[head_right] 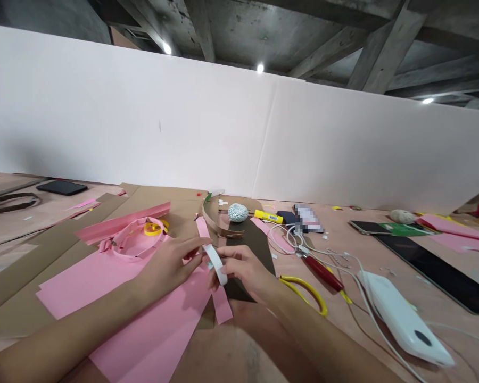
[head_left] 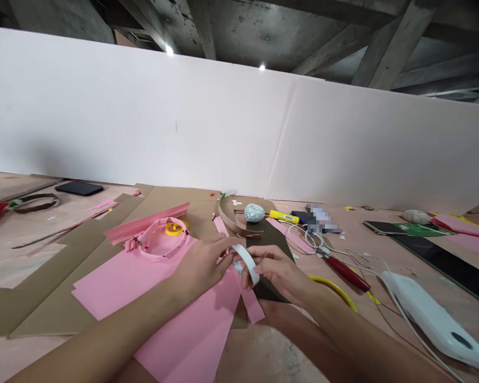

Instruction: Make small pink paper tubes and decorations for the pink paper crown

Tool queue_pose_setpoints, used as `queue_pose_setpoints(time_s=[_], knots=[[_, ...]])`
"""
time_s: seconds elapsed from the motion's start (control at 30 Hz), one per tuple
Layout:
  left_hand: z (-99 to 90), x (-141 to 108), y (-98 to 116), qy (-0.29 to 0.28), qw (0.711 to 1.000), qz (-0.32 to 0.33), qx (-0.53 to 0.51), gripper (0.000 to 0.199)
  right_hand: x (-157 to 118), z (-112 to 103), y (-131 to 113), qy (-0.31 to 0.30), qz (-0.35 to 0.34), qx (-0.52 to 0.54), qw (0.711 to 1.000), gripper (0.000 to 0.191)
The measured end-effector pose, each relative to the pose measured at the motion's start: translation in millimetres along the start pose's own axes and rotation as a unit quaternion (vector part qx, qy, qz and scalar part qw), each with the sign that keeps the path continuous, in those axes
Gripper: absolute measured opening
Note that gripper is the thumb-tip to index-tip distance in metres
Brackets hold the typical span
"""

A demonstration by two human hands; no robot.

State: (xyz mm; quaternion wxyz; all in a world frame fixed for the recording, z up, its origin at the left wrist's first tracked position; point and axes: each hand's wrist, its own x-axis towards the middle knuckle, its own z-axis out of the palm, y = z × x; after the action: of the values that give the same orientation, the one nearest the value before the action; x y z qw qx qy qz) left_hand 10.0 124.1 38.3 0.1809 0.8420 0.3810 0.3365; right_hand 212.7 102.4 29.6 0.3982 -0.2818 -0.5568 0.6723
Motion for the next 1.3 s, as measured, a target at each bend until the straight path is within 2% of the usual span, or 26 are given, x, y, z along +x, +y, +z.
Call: queue_pose_setpoints(time_s=[0.13, 0.3, 0.43, 0.53, 0.63, 0.8, 0.87, 0.97, 1.03, 1.13, 1.2, 1.3], knots=[[0.9, -3, 3, -0.014, 0.999, -0.029, -0.022, 0.024, -4, 3, 1, 0.014, 0.006, 0.001, 1.0, 0.019], [1.6, -3, 4, 0.015, 0.992, -0.11, -0.062, 0.016, -7, 3, 0, 0.001, -0.026, -0.001, 1.0, 0.018], [3.6, -3, 1, 0.018, 0.977, -0.163, -0.139, 0.008, -6, 4, -1, 0.009, -0.033, -0.013, 0.999, 0.017], [7.8, -4, -5, 0.005, 0.958, -0.194, -0.211, 0.007, -4, 3, -1, 0.006, -0.038, -0.005, 0.999, 0.022], [12.9, -2, -11, -0.018, 0.938, -0.213, -0.272, 0.015, -3, 1, -2, 0.001, -0.063, -0.026, 0.998, 0.025], [16.6, 1, -9, -0.078, 0.915, -0.237, -0.317, 0.014, -1, -4, -2, -0.017, -0.093, -0.041, 0.995, 0.025], [13.6, 1, -5, -0.072, 0.926, -0.225, -0.293, 0.014, -2, -4, -2, -0.009, -0.092, -0.041, 0.995, 0.023], [4.3, 2, -1, 0.005, 0.972, -0.159, -0.17, 0.018, -3, -4, -1, 0.002, -0.087, -0.04, 0.995, 0.021], [-2.1, 3, 1, 0.043, 0.988, -0.121, -0.087, 0.017, -4, -5, -1, 0.0, -0.076, -0.039, 0.996, 0.022], [-6.0, 4, 3, 0.033, 0.99, -0.113, -0.076, 0.017, -5, -6, -2, -0.008, -0.073, -0.034, 0.997, 0.026], [-3.1, 4, 4, 0.005, 0.977, -0.154, -0.148, 0.024, -5, -6, -5, -0.012, -0.08, -0.029, 0.996, 0.029], [6.9, 3, 3, -0.076, 0.92, -0.238, -0.302, 0.027, -6, -3, -12, -0.011, -0.084, -0.014, 0.996, 0.032]])
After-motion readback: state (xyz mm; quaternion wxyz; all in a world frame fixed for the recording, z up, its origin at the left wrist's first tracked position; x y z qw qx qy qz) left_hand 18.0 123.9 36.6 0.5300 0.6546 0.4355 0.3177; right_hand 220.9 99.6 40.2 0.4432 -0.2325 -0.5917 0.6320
